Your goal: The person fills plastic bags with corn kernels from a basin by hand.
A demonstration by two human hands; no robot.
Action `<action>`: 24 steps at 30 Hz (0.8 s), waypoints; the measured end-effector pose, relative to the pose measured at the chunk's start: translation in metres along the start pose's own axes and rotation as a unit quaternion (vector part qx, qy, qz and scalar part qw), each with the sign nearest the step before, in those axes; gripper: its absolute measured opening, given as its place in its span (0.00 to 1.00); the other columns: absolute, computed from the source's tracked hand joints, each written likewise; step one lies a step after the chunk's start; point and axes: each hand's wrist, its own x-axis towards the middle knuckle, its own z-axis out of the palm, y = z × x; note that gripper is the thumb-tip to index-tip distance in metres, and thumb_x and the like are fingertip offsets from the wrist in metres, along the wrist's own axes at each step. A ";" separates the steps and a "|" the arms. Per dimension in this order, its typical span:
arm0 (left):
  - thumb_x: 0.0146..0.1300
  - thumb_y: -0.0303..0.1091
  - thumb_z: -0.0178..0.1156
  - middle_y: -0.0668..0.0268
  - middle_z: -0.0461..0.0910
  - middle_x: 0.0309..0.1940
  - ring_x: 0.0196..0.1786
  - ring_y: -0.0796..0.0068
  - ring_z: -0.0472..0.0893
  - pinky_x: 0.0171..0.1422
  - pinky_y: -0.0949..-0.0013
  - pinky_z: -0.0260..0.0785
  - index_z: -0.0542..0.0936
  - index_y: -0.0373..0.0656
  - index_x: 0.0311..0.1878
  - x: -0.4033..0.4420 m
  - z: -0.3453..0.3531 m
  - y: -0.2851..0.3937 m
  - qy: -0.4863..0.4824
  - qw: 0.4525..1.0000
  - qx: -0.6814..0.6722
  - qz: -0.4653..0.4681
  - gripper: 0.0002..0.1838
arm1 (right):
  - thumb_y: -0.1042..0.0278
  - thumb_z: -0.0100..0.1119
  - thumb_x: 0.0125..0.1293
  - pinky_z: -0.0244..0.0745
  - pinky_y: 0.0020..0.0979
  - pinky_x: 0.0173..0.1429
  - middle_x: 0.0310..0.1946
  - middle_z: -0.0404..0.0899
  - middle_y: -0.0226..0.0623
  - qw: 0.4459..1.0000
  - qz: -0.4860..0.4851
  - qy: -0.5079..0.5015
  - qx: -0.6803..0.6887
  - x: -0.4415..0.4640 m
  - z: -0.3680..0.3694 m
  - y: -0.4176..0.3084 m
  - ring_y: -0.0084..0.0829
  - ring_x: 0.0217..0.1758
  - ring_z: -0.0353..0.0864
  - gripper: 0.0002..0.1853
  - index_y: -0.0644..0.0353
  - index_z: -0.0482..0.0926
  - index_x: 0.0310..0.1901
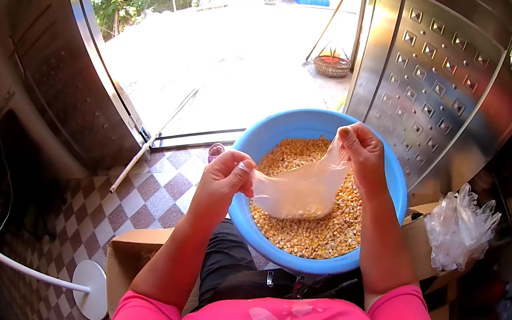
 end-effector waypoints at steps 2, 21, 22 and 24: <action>0.66 0.37 0.56 0.70 0.75 0.27 0.29 0.82 0.76 0.38 0.76 0.71 0.75 0.42 0.38 0.002 0.006 0.006 -0.051 0.998 -0.040 -0.007 0.08 | 0.63 0.61 0.64 0.59 0.18 0.29 0.20 0.68 0.18 0.999 -0.003 -0.022 -0.040 -0.004 0.005 -0.022 0.11 0.25 0.63 0.11 0.58 0.75 0.26; 0.64 0.31 0.54 0.67 0.74 0.27 0.31 0.79 0.74 0.35 0.75 0.65 0.78 0.34 0.32 -0.034 -0.026 -0.011 -0.081 0.921 0.362 0.119 0.10 | 0.66 0.56 0.66 0.68 0.18 0.32 0.30 0.71 0.29 0.992 0.046 -0.102 -0.052 -0.077 -0.038 -0.039 0.16 0.27 0.70 0.09 0.62 0.74 0.31; 0.65 0.32 0.54 0.69 0.74 0.28 0.33 0.81 0.73 0.38 0.75 0.65 0.78 0.34 0.32 -0.038 -0.028 -0.009 -0.113 0.969 0.218 0.030 0.11 | 0.66 0.56 0.66 0.68 0.18 0.33 0.30 0.72 0.30 0.992 0.056 -0.108 -0.034 -0.077 -0.038 -0.043 0.17 0.27 0.71 0.09 0.62 0.74 0.32; 0.67 0.35 0.53 0.71 0.73 0.32 0.37 0.83 0.72 0.42 0.77 0.64 0.78 0.36 0.33 -0.037 -0.027 0.006 -0.134 0.989 0.039 -0.038 0.12 | 0.66 0.55 0.66 0.70 0.19 0.33 0.31 0.72 0.31 0.990 0.087 -0.115 0.007 -0.073 -0.036 -0.049 0.18 0.28 0.73 0.09 0.63 0.73 0.33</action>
